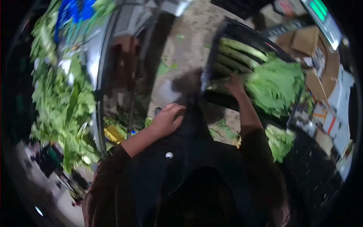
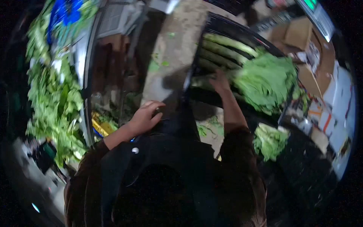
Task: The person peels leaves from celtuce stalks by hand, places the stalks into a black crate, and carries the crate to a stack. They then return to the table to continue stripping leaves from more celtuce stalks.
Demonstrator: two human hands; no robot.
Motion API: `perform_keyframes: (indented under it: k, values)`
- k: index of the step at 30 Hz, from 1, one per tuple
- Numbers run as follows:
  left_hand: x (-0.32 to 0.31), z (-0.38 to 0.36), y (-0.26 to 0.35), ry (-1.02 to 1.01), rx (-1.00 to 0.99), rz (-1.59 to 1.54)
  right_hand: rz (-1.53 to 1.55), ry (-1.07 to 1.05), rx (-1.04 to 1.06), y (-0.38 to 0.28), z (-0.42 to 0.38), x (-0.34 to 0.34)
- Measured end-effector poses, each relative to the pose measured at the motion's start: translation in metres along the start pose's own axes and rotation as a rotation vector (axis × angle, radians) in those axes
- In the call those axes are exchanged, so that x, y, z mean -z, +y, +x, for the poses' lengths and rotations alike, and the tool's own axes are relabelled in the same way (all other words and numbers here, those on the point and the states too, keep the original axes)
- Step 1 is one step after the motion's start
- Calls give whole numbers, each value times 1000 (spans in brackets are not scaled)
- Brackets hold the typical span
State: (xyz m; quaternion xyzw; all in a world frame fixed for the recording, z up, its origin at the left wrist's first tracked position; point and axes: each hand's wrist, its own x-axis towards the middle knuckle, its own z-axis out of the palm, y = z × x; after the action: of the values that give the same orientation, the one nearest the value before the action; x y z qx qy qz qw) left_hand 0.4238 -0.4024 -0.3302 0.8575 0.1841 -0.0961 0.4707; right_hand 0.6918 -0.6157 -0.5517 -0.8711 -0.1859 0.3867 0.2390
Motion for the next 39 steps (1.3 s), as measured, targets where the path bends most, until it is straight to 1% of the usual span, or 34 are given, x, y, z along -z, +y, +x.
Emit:
perform_keyframes:
  k: [1,2,3,4,5,6,7,8,9,10,11,12,13,14,16,18,20,22,23,25,26,28,29,31,32,33,35,36,38,39]
  values:
    - [14,-15,-4,54,0,-18,261,-4,-32,-28,-18,22]
    - [27,-29,-8,92,34,-6,201,162,184,47,25,-6]
    - [38,-43,-11,127,66,2,195,181,159,-10,-6,25]
    - [48,-59,-13,190,121,-11,242,232,184,-32,-13,35]
    - [59,-74,-16,244,155,-30,402,184,168,-50,-16,44]
    - [71,-87,-14,295,193,-133,306,219,198,-65,-8,48]
    - [81,-102,-17,344,202,-130,203,272,217,-83,-2,52]
    - [89,-116,-21,453,167,-104,422,177,288,-121,-8,52]
    - [96,-129,-23,559,127,-81,635,76,351,-174,-27,50]
    - [108,-145,-20,649,138,-107,664,38,445,-234,-50,44]
    - [118,-160,-26,744,112,-33,616,11,535,-262,-40,30]
    - [128,-178,-32,839,94,43,684,-62,664,-315,-67,10]
    - [138,-198,-36,917,138,42,589,-132,800,-352,-79,-9]
    - [144,-218,-47,1025,169,124,441,-110,855,-397,-112,-31]
    - [156,-266,-74,1235,263,270,-225,143,1399,-476,-176,-74]
    - [173,-325,-92,1423,453,493,-386,-107,1519,-525,-222,-130]
    - [190,-385,-105,1580,630,668,-398,-31,1898,-544,-249,-193]
    - [199,-432,-125,1673,798,715,-451,-118,2091,-562,-263,-245]
    - [202,-449,-140,1692,868,610,-582,-249,2063,-573,-272,-260]
    - [208,-467,-170,1691,915,408,-864,-187,2122,-596,-269,-293]
    - [208,-469,-184,1602,929,334,-995,-143,2124,-609,-258,-305]
    - [207,-458,-203,1430,859,223,-1071,-179,1944,-636,-252,-312]
    - [206,-444,-198,1432,800,200,-1074,-110,1930,-647,-247,-316]
    - [207,-429,-194,1515,742,170,-1055,-1,1791,-671,-230,-325]
    - [210,-426,-194,1551,732,230,-976,71,1810,-681,-219,-328]
    - [212,-428,-196,1555,731,216,-916,73,1740,-691,-207,-332]
    - [215,-432,-203,1536,725,326,-770,102,1625,-707,-191,-338]
    - [216,-436,-209,1575,715,347,-672,97,1555,-715,-178,-342]
    - [217,-446,-213,1567,715,267,-442,116,1407,-732,-144,-346]
    - [218,-447,-208,1572,737,262,-432,116,1332,-743,-119,-342]
